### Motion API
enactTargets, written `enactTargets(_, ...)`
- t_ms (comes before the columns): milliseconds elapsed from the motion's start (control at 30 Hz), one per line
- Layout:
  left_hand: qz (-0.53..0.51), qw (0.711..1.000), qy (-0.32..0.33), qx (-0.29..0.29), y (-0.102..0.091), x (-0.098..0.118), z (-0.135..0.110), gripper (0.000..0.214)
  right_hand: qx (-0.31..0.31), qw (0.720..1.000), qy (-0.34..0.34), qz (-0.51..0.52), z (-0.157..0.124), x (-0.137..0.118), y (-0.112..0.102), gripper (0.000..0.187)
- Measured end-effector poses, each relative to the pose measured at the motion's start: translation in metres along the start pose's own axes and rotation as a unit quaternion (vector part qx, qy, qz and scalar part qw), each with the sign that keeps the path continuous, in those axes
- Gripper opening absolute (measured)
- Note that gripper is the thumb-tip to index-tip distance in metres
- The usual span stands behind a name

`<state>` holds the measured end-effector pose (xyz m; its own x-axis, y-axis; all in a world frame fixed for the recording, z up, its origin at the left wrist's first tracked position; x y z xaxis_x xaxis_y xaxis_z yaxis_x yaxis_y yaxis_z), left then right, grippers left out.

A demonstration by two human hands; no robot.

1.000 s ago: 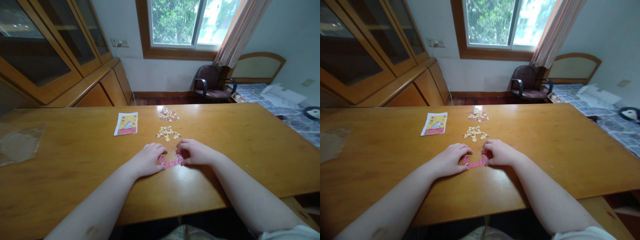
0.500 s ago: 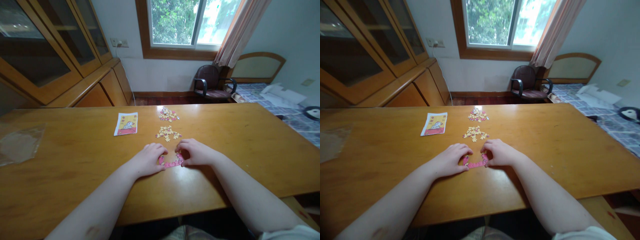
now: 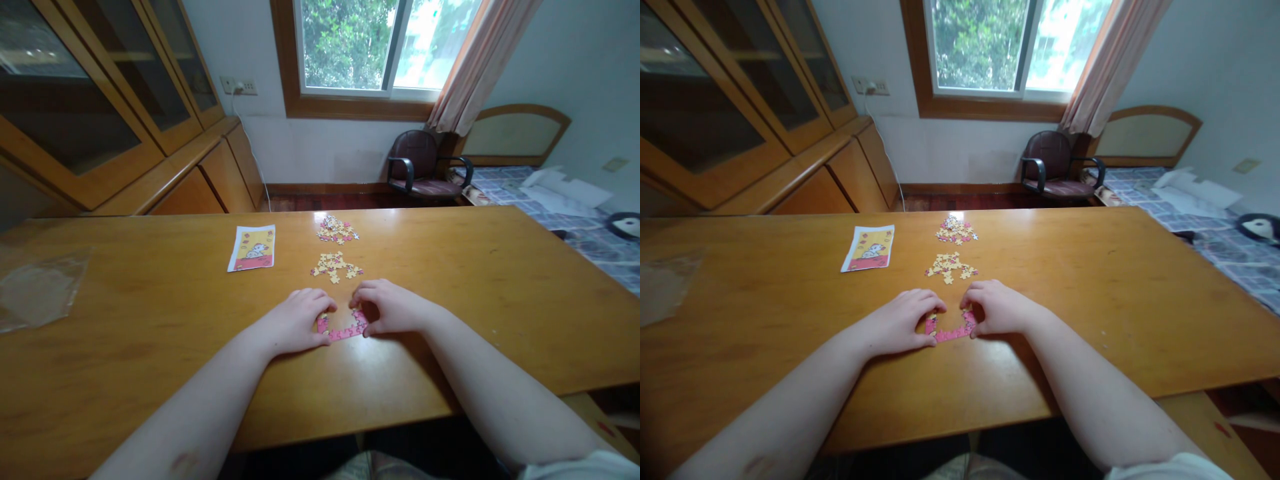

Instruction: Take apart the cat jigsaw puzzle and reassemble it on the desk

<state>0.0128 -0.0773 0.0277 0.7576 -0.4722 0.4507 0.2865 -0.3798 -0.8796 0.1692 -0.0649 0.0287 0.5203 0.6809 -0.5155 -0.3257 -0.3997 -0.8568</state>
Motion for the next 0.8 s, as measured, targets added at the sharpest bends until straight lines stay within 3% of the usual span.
enactTargets(267, -0.007, 1.0, -0.003, 0.013, -0.002, -0.001, 0.001, 0.038, 0.002, 1.0, 0.0, 0.003, 0.0, 0.0, 0.0, 0.051)
enactTargets(367, -0.019, 0.999, -0.024, 0.042, -0.006, -0.009, 0.004, 0.028, 0.028, 0.999, 0.002, 0.023, 0.0, 0.0, -0.005, 0.042)
enactTargets(600, -0.089, 0.98, -0.118, 0.135, -0.017, -0.048, 0.016, 0.017, 0.162, 0.982, 0.091, 0.023, 0.001, 0.037, -0.012, 0.012)
enactTargets(733, -0.13, 0.947, -0.182, 0.23, -0.022, -0.072, 0.024, 0.017, 0.274, 0.95, 0.151, 0.012, 0.001, 0.063, -0.015, 0.015)
enactTargets(800, -0.14, 0.938, -0.173, 0.265, -0.023, -0.074, 0.027, 0.025, 0.282, 0.948, 0.144, -0.026, 0.004, 0.063, -0.014, 0.027)
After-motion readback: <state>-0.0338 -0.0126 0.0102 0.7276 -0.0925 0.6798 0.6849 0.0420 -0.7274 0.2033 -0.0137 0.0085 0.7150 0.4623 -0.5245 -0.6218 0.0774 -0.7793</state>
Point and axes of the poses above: each hand's wrist, its own z-axis towards the middle knuckle, its own y-axis out of the palm, x = y × z, the point moved 7 cm from there along z, towards the middle knuckle, and after that the axes turned 8 degrees about -y, right-handed, at the moved point
